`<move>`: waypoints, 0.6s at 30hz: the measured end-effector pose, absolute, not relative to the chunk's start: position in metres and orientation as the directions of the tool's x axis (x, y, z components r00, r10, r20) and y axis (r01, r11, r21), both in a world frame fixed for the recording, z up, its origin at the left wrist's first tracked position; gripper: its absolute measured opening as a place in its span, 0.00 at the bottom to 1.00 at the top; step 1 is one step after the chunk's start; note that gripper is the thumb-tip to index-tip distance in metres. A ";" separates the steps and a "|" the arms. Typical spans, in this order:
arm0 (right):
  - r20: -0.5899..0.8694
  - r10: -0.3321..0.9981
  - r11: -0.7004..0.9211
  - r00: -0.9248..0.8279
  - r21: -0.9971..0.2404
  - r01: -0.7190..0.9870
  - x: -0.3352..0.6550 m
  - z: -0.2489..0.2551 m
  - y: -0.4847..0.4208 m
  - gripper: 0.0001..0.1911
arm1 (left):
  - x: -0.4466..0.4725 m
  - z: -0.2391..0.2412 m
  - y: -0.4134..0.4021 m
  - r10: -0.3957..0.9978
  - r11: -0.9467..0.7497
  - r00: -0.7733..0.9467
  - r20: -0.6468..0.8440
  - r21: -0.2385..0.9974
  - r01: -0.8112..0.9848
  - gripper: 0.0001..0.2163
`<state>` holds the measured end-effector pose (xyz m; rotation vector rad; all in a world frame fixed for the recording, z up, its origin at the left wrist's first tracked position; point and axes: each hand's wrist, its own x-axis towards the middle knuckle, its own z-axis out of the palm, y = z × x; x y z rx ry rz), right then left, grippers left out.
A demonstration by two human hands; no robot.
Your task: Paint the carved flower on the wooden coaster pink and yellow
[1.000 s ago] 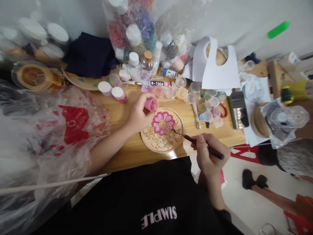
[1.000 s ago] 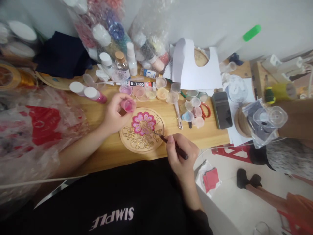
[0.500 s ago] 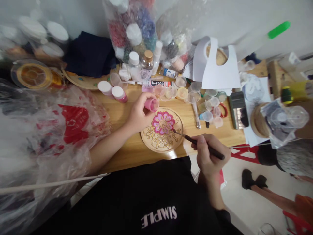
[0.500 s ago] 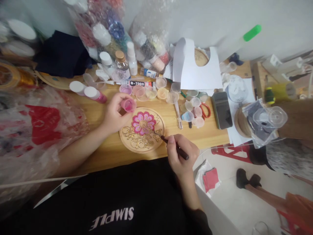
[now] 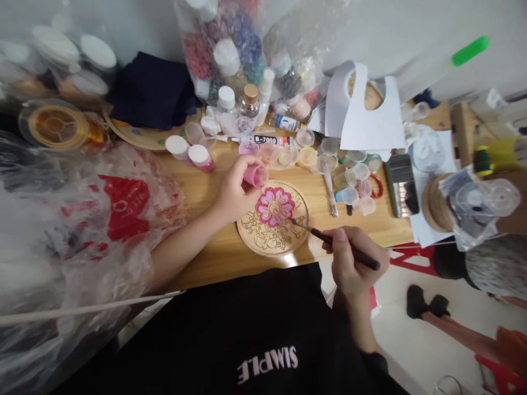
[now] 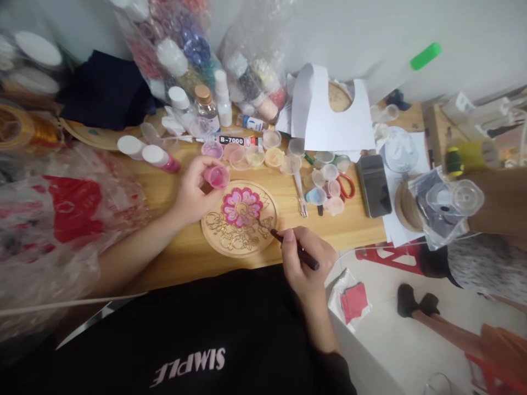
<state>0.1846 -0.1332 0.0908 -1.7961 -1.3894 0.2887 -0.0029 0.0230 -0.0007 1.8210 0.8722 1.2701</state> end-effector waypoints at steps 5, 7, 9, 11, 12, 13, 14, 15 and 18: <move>0.282 0.889 -0.044 0.361 -0.732 0.679 0.185 0.092 -0.134 0.14 | -0.003 -0.001 0.023 0.846 -0.499 0.280 0.454 0.859 0.116 0.16; 0.299 0.882 -0.035 0.365 -0.729 0.683 0.185 0.093 -0.133 0.14 | -0.003 -0.001 0.023 0.850 -0.490 0.285 0.443 0.863 0.120 0.16; 0.303 0.882 -0.031 0.361 -0.727 0.686 0.185 0.093 -0.132 0.14 | -0.004 -0.001 0.023 0.856 -0.476 0.296 0.424 0.869 0.132 0.16; 0.301 0.887 -0.021 0.350 -0.731 0.682 0.185 0.093 -0.131 0.13 | -0.004 -0.001 0.023 0.860 -0.466 0.302 0.410 0.874 0.140 0.17; 0.300 0.888 -0.019 0.349 -0.735 0.678 0.185 0.092 -0.130 0.13 | -0.004 -0.001 0.023 0.862 -0.463 0.302 0.408 0.875 0.140 0.17; 0.301 0.887 -0.018 0.351 -0.736 0.676 0.185 0.092 -0.130 0.13 | -0.004 -0.001 0.023 0.862 -0.463 0.301 0.408 0.876 0.136 0.17; 0.303 0.884 -0.020 0.356 -0.737 0.676 0.185 0.092 -0.130 0.14 | -0.004 -0.001 0.023 0.862 -0.463 0.300 0.409 0.877 0.133 0.17; 0.305 0.882 -0.022 0.360 -0.737 0.676 0.185 0.091 -0.129 0.14 | -0.004 -0.001 0.023 0.861 -0.463 0.299 0.411 0.877 0.129 0.17; 0.313 0.878 -0.015 0.363 -0.740 0.673 0.186 0.091 -0.129 0.14 | -0.003 0.000 0.022 0.858 -0.469 0.298 0.418 0.875 0.121 0.17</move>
